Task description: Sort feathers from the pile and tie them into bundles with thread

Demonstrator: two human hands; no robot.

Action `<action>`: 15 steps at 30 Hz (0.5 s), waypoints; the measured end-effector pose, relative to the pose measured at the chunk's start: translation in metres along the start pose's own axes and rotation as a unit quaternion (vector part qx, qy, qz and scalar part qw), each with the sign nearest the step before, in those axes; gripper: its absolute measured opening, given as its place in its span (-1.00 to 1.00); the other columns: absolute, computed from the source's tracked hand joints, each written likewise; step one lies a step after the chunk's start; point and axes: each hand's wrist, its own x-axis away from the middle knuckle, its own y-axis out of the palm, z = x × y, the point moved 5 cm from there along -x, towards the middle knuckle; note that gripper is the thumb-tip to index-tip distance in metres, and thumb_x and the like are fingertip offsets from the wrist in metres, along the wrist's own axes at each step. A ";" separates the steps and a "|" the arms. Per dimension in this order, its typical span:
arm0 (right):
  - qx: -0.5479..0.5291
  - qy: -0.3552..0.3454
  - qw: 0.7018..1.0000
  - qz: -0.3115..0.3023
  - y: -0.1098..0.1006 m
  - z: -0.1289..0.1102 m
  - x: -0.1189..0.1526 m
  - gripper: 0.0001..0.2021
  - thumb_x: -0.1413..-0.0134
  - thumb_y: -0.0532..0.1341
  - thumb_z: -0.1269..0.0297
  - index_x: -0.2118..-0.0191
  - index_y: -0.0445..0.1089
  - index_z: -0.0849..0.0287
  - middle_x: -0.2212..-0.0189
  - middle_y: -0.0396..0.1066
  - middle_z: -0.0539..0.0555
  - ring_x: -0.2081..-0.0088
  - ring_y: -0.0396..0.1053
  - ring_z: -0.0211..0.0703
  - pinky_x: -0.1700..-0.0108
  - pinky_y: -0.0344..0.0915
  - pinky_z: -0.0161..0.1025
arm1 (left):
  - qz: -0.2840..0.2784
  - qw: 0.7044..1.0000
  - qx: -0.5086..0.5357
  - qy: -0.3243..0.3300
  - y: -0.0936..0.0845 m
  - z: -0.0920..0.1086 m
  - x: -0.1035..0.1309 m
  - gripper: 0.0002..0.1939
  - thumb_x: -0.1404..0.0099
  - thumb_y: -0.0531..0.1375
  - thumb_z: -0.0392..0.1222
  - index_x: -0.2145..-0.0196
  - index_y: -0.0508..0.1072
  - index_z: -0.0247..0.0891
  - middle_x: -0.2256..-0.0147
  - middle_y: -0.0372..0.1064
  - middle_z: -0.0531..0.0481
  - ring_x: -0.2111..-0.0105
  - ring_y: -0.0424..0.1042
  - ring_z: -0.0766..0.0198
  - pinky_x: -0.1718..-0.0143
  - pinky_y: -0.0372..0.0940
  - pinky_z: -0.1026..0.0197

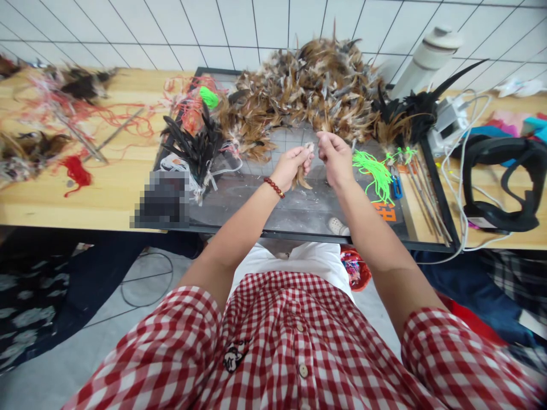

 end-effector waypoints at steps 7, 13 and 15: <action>-0.059 0.051 0.992 -0.100 0.015 -0.012 0.012 -0.40 0.17 0.34 -0.41 0.29 0.53 0.08 0.55 0.34 -0.08 0.47 0.35 -0.29 0.40 0.40 -0.27 | -0.065 0.997 0.030 -0.032 0.005 -0.002 0.003 -0.70 -0.39 0.25 -0.11 0.44 0.32 -0.29 0.64 0.15 0.21 0.66 0.22 0.51 0.56 0.16 0.40; -0.035 0.031 0.997 -0.057 0.012 -0.009 0.011 -0.43 0.15 0.34 -0.40 0.42 0.45 0.10 0.56 0.33 -0.07 0.53 0.28 -0.30 0.47 0.32 -0.27 | -0.058 0.998 -0.002 -0.030 0.008 -0.007 0.003 -0.73 -0.34 0.30 -0.12 0.38 0.31 -0.27 0.56 0.28 0.17 0.63 0.28 0.51 0.57 0.17 0.40; -0.022 0.019 0.999 -0.046 0.012 -0.007 0.009 -0.43 0.16 0.35 -0.39 0.43 0.45 0.11 0.53 0.35 -0.06 0.48 0.29 -0.30 0.40 0.33 -0.27 | -0.036 0.999 -0.029 -0.019 0.007 -0.007 0.003 -0.72 -0.35 0.28 -0.11 0.40 0.31 -0.27 0.60 0.22 0.20 0.67 0.19 0.54 0.61 0.08 0.41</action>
